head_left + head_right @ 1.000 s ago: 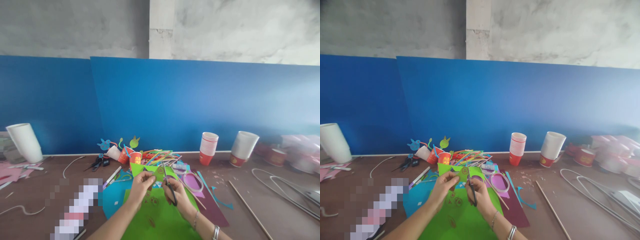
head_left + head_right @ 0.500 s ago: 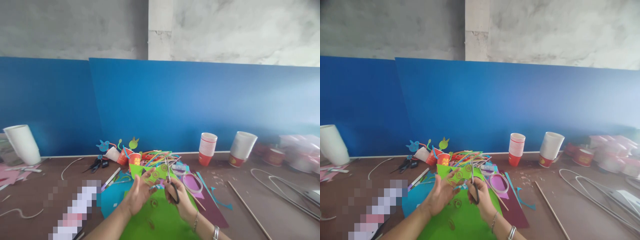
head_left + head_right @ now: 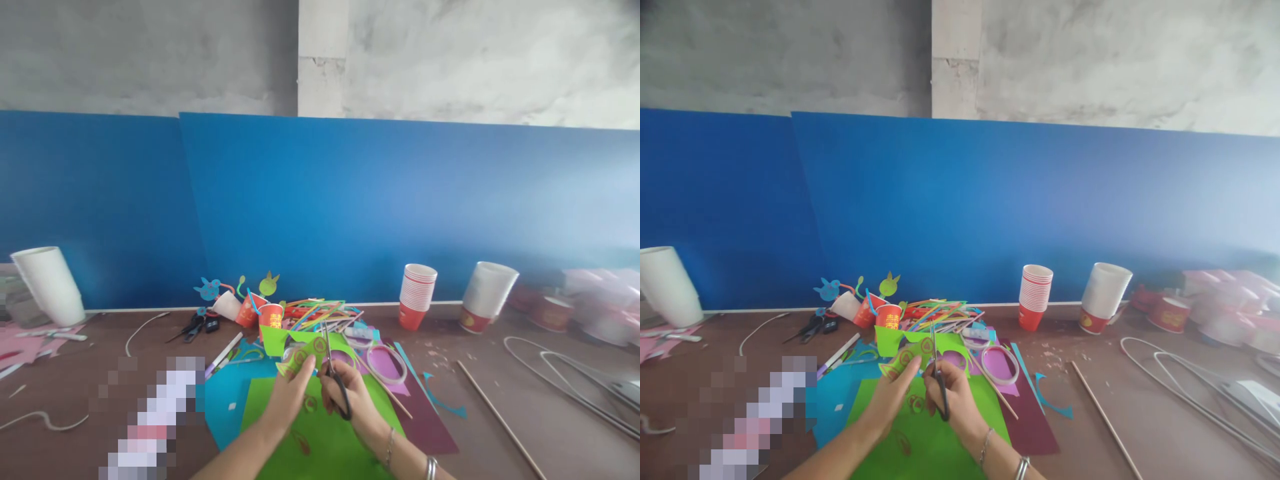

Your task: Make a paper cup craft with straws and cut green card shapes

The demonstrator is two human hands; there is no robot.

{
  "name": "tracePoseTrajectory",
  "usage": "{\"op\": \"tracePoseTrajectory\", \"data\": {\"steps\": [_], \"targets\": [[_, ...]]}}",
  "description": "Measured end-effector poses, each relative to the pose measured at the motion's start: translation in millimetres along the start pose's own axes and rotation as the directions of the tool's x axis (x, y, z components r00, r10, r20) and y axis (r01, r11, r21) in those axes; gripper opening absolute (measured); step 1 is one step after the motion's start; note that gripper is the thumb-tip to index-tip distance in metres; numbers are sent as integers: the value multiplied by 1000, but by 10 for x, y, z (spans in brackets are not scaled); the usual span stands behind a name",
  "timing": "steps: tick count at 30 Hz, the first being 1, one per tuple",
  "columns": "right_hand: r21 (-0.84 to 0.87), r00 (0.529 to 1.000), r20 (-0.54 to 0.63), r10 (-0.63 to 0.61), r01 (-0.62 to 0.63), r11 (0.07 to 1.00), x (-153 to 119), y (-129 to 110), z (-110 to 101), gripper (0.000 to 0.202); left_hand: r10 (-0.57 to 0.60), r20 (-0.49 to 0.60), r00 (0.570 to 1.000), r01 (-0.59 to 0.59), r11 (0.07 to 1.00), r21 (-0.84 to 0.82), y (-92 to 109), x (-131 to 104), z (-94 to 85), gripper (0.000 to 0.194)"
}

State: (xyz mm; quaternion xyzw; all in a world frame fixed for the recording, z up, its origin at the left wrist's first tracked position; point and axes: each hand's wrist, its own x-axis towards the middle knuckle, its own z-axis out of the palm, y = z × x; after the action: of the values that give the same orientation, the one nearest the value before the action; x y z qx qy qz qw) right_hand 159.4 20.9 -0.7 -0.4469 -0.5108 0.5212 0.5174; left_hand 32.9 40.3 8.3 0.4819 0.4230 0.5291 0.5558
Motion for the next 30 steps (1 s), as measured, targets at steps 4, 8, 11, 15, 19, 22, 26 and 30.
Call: {"op": "tracePoseTrajectory", "data": {"steps": [4, 8, 11, 15, 19, 22, 26, 30], "targets": [[-13, 1000, 2, -10, 10, 1000, 0, -17, -16, 38, 39, 24, 999, -39, 999, 2, 50, 29, -18, 36], [-5, 1000, -10, -30, 30, 1000, 18, 3, -20, 39, 83, 53, 995, -84, 996, 15, 101, 33, -18, 30], [-10, 1000, -9, -25, 25, 1000, 27, 21, -24, 41, 106, 77, 991, -109, 993, 34, 114, 42, -24, 25], [-29, 999, -5, -31, 31, 999, 28, 18, -33, 45, 130, 118, 984, -137, 989, 48, 117, 69, -53, 23], [-43, 999, -18, -27, 26, 999, 29, -3, -32, 48, 120, 111, 987, -129, 989, 71, 99, 99, -93, 24], [-42, 1000, -17, -12, 11, 999, 29, -10, -34, 49, 122, 108, 987, -132, 987, 90, 73, 127, -126, 22], [-36, 1000, -3, 3, -3, 999, 25, -2, -49, 48, 113, 100, 989, -122, 988, 93, 76, 183, -188, 23], [-48, 1000, 9, 30, -29, 998, 30, 18, -62, 47, 118, 116, 986, -126, 990, 62, 128, 230, -245, 26]]}}
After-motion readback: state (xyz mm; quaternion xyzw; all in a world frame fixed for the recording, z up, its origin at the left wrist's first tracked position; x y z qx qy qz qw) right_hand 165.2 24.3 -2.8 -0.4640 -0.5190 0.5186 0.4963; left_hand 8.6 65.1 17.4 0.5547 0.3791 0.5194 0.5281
